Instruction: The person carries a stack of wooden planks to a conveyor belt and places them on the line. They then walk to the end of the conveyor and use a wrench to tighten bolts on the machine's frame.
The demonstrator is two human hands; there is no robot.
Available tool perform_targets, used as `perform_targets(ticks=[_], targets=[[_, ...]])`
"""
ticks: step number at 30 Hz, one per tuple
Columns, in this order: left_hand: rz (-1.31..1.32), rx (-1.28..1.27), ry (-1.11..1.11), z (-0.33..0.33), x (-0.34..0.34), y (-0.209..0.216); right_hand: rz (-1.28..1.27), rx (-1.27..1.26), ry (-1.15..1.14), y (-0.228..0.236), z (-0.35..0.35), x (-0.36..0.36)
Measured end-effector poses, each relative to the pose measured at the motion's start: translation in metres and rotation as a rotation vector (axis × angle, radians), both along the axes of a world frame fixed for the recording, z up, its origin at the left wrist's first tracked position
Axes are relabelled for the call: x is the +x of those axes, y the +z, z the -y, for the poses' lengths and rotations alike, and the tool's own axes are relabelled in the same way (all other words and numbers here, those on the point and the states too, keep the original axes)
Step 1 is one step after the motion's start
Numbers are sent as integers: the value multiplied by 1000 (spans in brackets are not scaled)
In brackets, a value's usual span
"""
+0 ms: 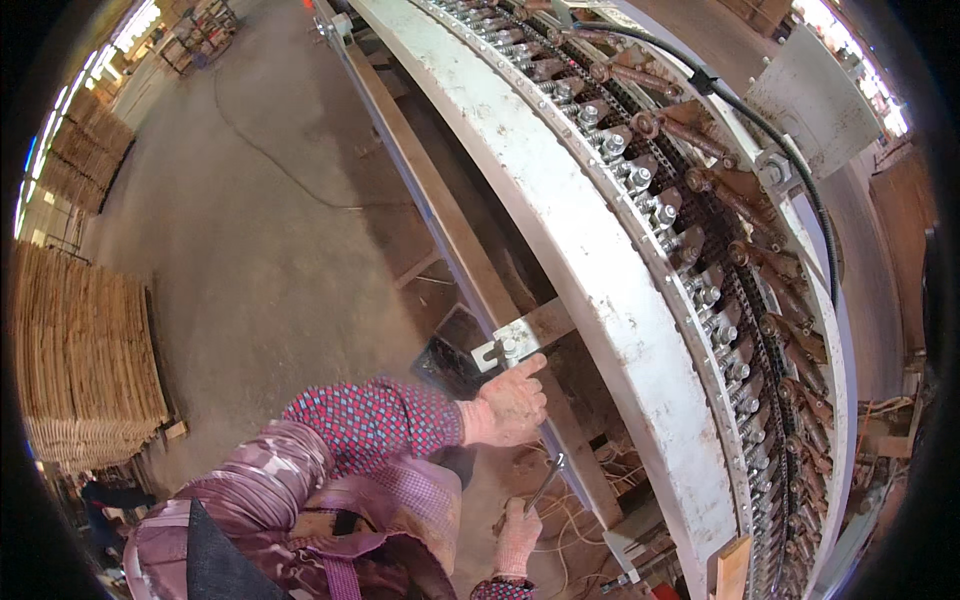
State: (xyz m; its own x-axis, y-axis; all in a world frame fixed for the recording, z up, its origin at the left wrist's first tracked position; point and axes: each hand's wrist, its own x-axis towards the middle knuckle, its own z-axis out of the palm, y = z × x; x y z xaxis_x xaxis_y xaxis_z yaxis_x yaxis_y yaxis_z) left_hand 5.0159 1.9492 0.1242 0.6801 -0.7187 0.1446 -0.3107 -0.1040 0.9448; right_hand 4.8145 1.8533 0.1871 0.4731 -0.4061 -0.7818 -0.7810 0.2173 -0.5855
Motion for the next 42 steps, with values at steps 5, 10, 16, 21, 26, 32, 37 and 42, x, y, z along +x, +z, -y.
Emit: perform_targets(ticks=[5, 10, 16, 21, 26, 32, 37, 42], targets=[[792, 742, -377, -12, 37, 41, 32, 59, -147, -17, -31, 10], [556, 846, -430, 3, 41, 31, -34, 86, -305, -21, -64, 10], [402, 875, 31, 65, 63, 27, 24, 36, -163, -43, -57, -8], [520, 1278, -95, 50, 63, 2, -4, -34, -141, -17, -32, 6], [371, 1174, 304, 20, 64, 69, 52, -51, 72, -35, 6, -3], [344, 1019, 450, 27, 63, 69, -70, -36, 94, -37, 28, 29], [259, 1147, 647, 36, 77, 50, -24, 8, 48, -34, 34, 34], [-17, 1040, 558, 28, 102, 50, 215, -261, 376, -96, 39, -9]])
